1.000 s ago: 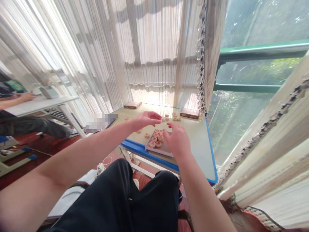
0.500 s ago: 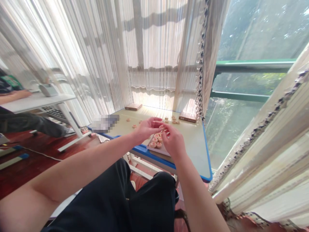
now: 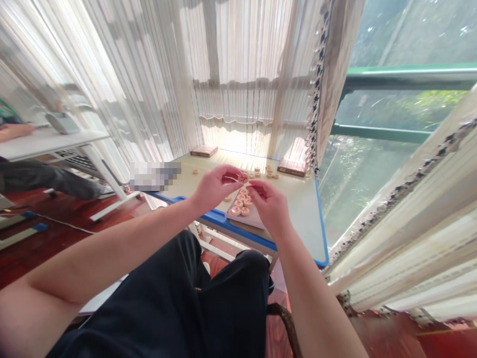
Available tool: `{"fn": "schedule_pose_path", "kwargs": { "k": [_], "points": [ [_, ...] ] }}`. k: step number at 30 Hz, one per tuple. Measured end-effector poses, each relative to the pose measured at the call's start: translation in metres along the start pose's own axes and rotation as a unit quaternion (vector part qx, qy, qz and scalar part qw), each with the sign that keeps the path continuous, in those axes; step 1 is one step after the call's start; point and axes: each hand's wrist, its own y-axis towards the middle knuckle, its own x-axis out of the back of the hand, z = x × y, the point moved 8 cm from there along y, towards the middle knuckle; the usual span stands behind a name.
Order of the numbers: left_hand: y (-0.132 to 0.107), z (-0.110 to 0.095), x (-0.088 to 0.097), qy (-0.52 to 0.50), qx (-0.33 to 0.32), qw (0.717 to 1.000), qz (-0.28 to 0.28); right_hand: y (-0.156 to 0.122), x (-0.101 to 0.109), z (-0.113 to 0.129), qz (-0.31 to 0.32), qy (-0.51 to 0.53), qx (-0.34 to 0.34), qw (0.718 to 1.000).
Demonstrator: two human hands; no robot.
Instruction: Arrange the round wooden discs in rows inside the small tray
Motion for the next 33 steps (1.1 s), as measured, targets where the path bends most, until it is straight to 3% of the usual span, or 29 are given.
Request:
{"fn": "schedule_pose_path", "kwargs": {
  "k": [4,9,12,14,17,19,22,26,33],
  "points": [
    [-0.001,-0.006,0.001,0.031,-0.018,0.999,-0.002,-0.002,0.002,0.005,-0.012,0.014,0.006,1.0],
    [-0.007,-0.006,-0.011,0.026,-0.025,0.999,0.015,0.001,-0.001,0.002,0.003,0.077,-0.032,0.996],
    [-0.012,-0.009,-0.017,0.029,-0.044,0.998,0.024,0.001,0.002,0.002,0.001,0.062,-0.046,0.997],
    [-0.015,-0.01,-0.015,0.06,-0.066,0.996,0.013,0.001,0.011,0.004,-0.022,0.0,-0.049,0.999],
    [-0.02,0.0,-0.001,0.136,-0.07,0.988,-0.017,0.002,0.022,0.006,-0.033,-0.196,-0.047,0.979],
    [-0.024,0.013,0.013,0.186,-0.042,0.981,-0.036,0.002,0.021,0.001,0.011,-0.323,-0.054,0.945],
    [-0.034,0.032,0.035,0.24,0.02,0.967,-0.082,-0.001,0.009,-0.011,0.101,-0.409,-0.056,0.905],
    [-0.046,0.047,0.028,0.283,0.083,0.955,0.014,-0.004,0.002,-0.016,0.134,-0.45,-0.044,0.882],
    [-0.056,0.045,0.027,0.223,0.11,0.967,0.064,-0.008,0.006,-0.008,0.131,-0.462,-0.032,0.876]
  ]
}}
